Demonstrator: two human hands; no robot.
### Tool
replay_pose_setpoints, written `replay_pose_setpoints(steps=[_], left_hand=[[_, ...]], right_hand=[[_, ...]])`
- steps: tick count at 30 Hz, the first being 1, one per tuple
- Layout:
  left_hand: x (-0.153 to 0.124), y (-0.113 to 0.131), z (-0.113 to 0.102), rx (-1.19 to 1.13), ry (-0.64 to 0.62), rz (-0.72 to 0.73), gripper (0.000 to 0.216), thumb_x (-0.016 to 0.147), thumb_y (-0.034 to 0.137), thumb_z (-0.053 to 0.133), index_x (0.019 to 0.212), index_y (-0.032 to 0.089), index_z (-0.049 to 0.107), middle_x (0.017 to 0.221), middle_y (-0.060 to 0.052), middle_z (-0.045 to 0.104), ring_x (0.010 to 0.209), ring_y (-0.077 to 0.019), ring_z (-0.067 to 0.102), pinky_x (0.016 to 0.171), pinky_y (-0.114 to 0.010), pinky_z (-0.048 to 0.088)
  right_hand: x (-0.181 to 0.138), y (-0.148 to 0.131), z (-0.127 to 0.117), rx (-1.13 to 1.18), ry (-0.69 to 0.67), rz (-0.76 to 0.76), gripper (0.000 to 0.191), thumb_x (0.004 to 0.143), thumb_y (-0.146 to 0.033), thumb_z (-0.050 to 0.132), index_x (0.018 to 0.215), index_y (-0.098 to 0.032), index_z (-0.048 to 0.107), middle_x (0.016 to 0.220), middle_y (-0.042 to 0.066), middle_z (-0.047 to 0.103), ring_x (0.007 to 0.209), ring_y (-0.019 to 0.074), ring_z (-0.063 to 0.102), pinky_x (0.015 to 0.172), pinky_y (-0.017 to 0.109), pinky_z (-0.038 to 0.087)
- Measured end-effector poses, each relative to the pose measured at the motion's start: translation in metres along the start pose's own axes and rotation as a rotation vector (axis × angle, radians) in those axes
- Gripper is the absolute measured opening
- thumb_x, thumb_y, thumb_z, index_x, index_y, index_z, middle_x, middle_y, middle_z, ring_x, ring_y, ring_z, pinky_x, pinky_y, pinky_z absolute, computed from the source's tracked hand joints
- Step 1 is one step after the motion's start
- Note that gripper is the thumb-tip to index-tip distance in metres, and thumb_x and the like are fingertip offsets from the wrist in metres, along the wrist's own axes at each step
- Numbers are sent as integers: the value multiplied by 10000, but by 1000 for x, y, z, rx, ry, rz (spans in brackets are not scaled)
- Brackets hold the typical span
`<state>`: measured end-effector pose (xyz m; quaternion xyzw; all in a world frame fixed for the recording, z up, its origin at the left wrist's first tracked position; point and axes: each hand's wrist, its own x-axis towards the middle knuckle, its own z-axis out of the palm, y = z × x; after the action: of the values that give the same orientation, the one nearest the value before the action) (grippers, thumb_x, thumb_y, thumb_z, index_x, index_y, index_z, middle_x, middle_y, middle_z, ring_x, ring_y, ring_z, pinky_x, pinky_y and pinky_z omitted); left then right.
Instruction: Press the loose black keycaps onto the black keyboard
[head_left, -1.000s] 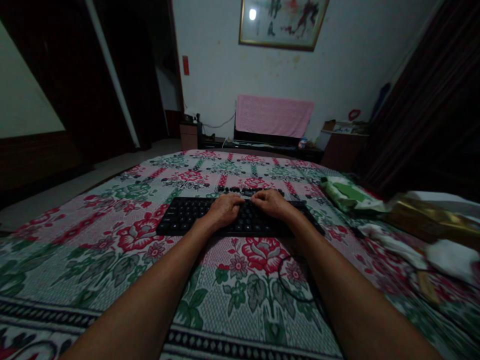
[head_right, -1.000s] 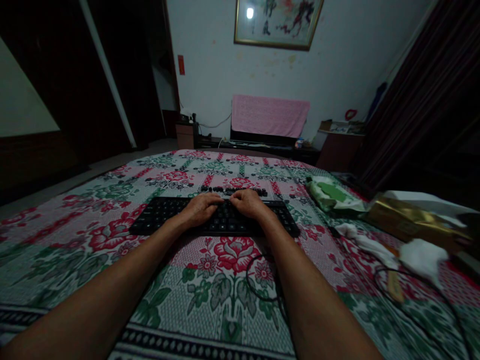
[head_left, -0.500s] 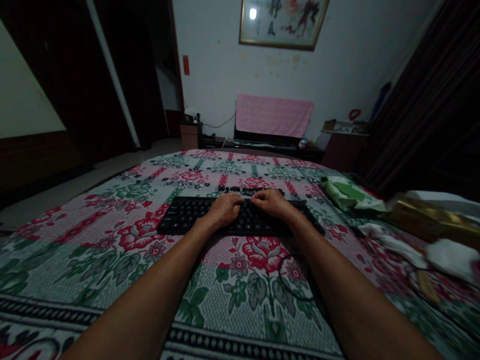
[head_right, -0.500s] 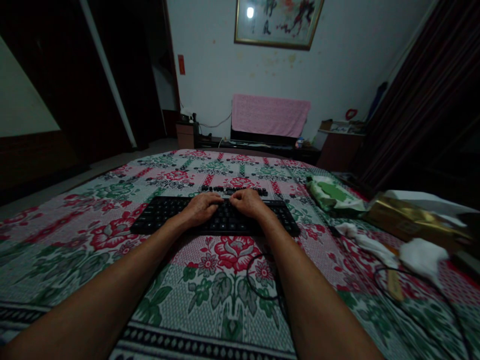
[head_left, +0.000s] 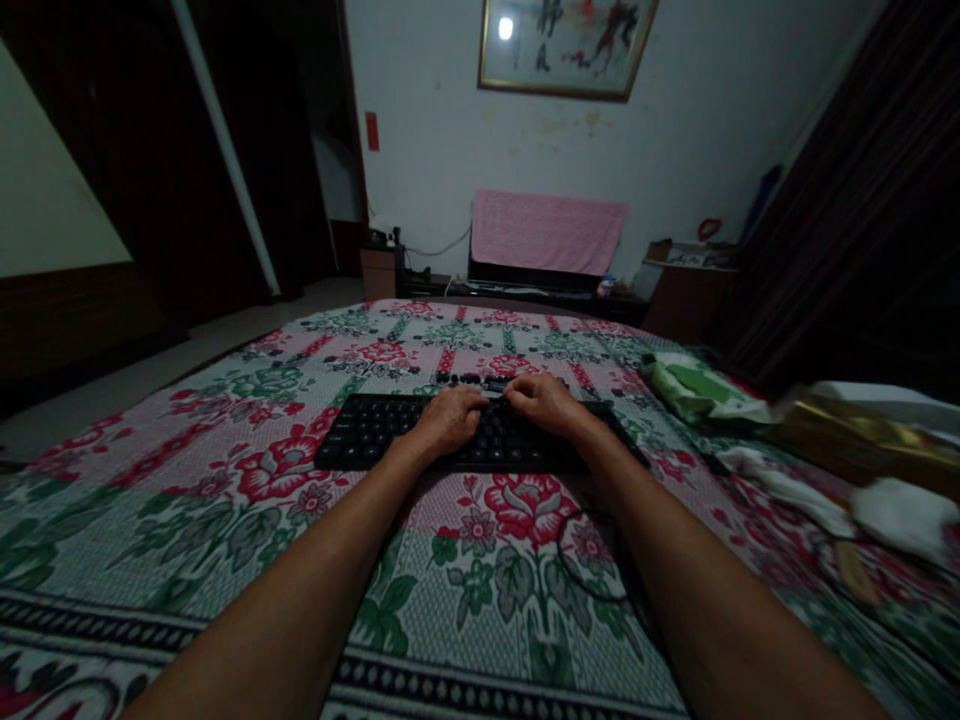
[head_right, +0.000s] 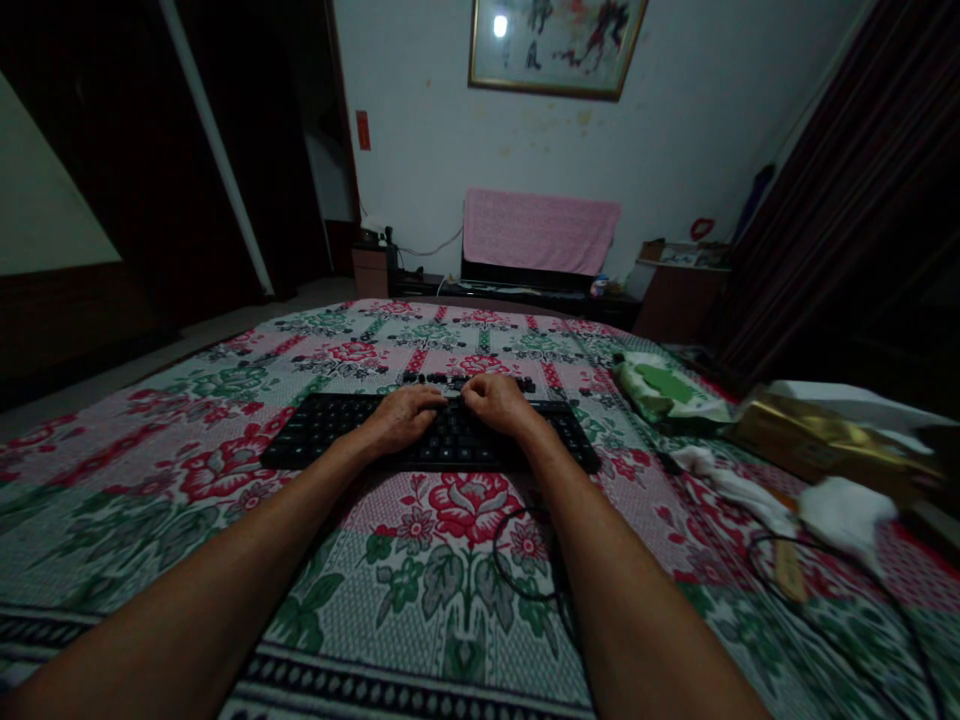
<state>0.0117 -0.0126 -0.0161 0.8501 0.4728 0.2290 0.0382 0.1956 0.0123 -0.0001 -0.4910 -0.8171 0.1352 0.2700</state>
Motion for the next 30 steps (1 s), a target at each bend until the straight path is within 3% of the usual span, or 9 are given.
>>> replay_pose_setpoints(steps=[10, 16, 25, 30], left_hand=[[-1, 3, 1, 88, 48, -13, 323, 781, 185, 438, 1053, 177, 613, 1166, -75, 551, 1082, -214, 494, 965, -351, 382], [-1, 5, -2, 118, -8, 25, 303, 805, 196, 401, 1014, 155, 617, 1060, -79, 605, 1028, -202, 522, 953, -340, 381], [-1, 3, -7, 12, -43, -56, 313, 761, 213, 449, 1017, 194, 627, 1026, -51, 632, 998, -199, 537, 922, -326, 399], [-1, 6, -8, -11, 19, -68, 326, 758, 205, 458, 1031, 221, 635, 1063, -29, 630, 1022, -190, 535, 942, -304, 384]], right_hand=[[-4, 0, -6, 99, -124, 25, 255, 705, -174, 483, 884, -150, 663, 768, -6, 654, 668, 110, 547, 639, 201, 419], [-5, -1, -7, 88, -131, 29, 234, 704, -176, 501, 872, -150, 662, 781, 2, 658, 693, 112, 552, 651, 204, 423], [-8, -1, -14, 257, -250, 85, 228, 686, -206, 515, 856, -132, 647, 694, -20, 614, 590, 81, 493, 590, 200, 401], [-9, -7, -18, 375, -242, 94, 225, 662, -228, 542, 842, -132, 634, 685, -17, 598, 584, 82, 485, 572, 203, 395]])
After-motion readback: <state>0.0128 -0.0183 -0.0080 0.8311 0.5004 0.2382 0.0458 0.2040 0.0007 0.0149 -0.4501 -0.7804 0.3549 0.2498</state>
